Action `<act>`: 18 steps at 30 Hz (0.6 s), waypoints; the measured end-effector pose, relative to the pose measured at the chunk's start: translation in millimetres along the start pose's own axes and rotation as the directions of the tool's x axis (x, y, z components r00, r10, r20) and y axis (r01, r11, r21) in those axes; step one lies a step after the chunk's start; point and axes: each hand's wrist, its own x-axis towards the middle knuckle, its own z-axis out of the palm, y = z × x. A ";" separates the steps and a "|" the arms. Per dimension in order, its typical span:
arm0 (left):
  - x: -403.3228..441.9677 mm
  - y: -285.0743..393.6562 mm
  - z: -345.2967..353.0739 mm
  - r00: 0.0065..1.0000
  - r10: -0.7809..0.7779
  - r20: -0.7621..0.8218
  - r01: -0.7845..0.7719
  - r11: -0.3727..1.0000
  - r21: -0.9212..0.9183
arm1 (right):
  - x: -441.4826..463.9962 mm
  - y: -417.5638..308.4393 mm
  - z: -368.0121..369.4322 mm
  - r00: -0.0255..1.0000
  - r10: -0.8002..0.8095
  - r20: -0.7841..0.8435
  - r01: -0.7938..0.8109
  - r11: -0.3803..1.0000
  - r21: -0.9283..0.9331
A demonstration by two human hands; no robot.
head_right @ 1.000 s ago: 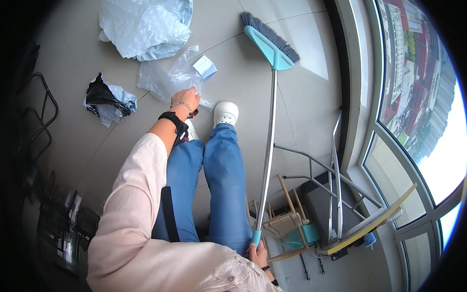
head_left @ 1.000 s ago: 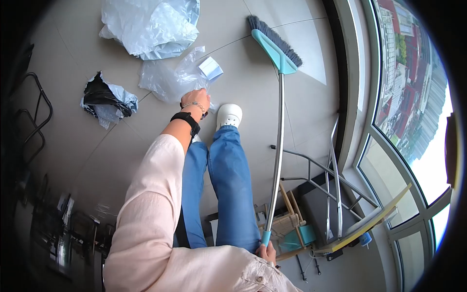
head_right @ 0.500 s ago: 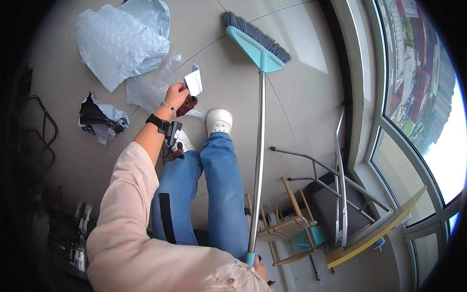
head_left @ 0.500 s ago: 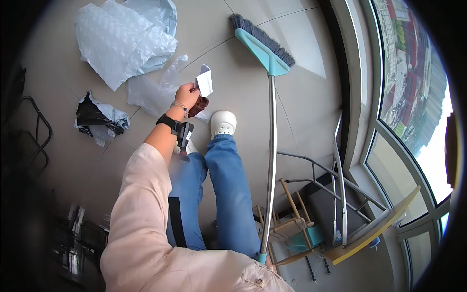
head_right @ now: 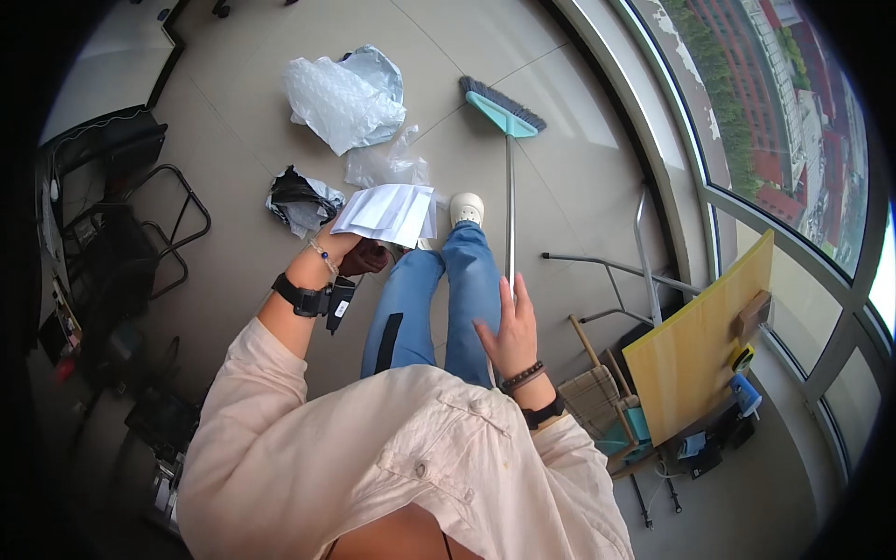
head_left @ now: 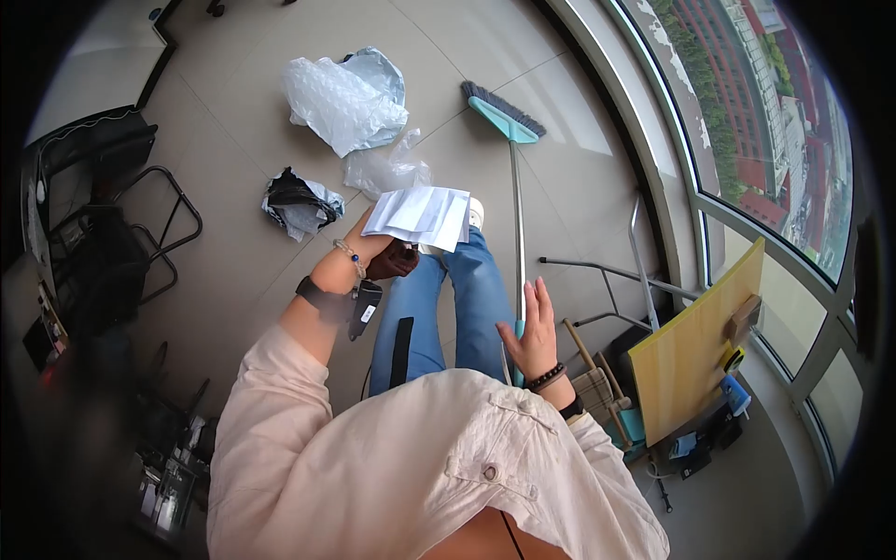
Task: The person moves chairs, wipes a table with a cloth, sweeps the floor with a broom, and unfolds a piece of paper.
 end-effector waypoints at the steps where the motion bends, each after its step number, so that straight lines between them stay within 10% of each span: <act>1: -17.0 17.5 5.6 0.998 0.043 0.041 -0.051 0.974 0.220 | 17.7 -22.7 -18.1 0.986 -0.131 -0.104 0.137 0.989 0.059; 2: -32.6 27.0 12.6 0.987 0.103 0.124 -0.147 0.890 0.431 | 32.5 -51.8 -39.1 0.966 -0.170 -0.192 0.195 0.973 0.120; 4: -60.1 44.4 29.9 0.980 0.016 0.197 -0.058 0.975 0.213 | 55.3 -67.9 -60.2 0.930 -0.199 -0.308 0.260 0.951 0.170; 6: -68.5 33.8 41.9 0.984 0.124 0.130 -0.162 0.928 0.336 | 64.0 -65.9 -73.7 0.926 -0.377 0.014 0.332 0.832 0.444; 7: -86.2 81.4 46.7 0.876 -0.481 0.030 0.392 0.746 0.539 | 60.6 -64.3 -78.7 0.926 -0.378 0.003 0.338 0.832 0.440; 10: -104.5 78.3 48.5 0.998 -0.049 0.045 0.019 0.855 0.518 | 51.8 -61.6 -92.7 0.877 -0.009 0.481 -0.475 0.149 0.867; 14: -126.9 98.0 57.0 0.976 0.159 -0.145 0.004 0.660 0.751 | 43.0 -54.7 -95.5 0.901 0.093 0.423 -0.433 0.140 0.891; 16: -141.1 111.6 72.8 0.813 0.494 -0.308 0.140 0.346 0.928 | 42.5 -49.9 -87.7 0.931 0.187 0.313 -0.345 0.178 0.922; 18: -146.7 118.5 86.7 0.737 0.650 -0.188 -0.015 0.293 0.956 | 48.7 -43.9 -77.4 0.957 0.285 -0.050 -0.109 0.514 0.851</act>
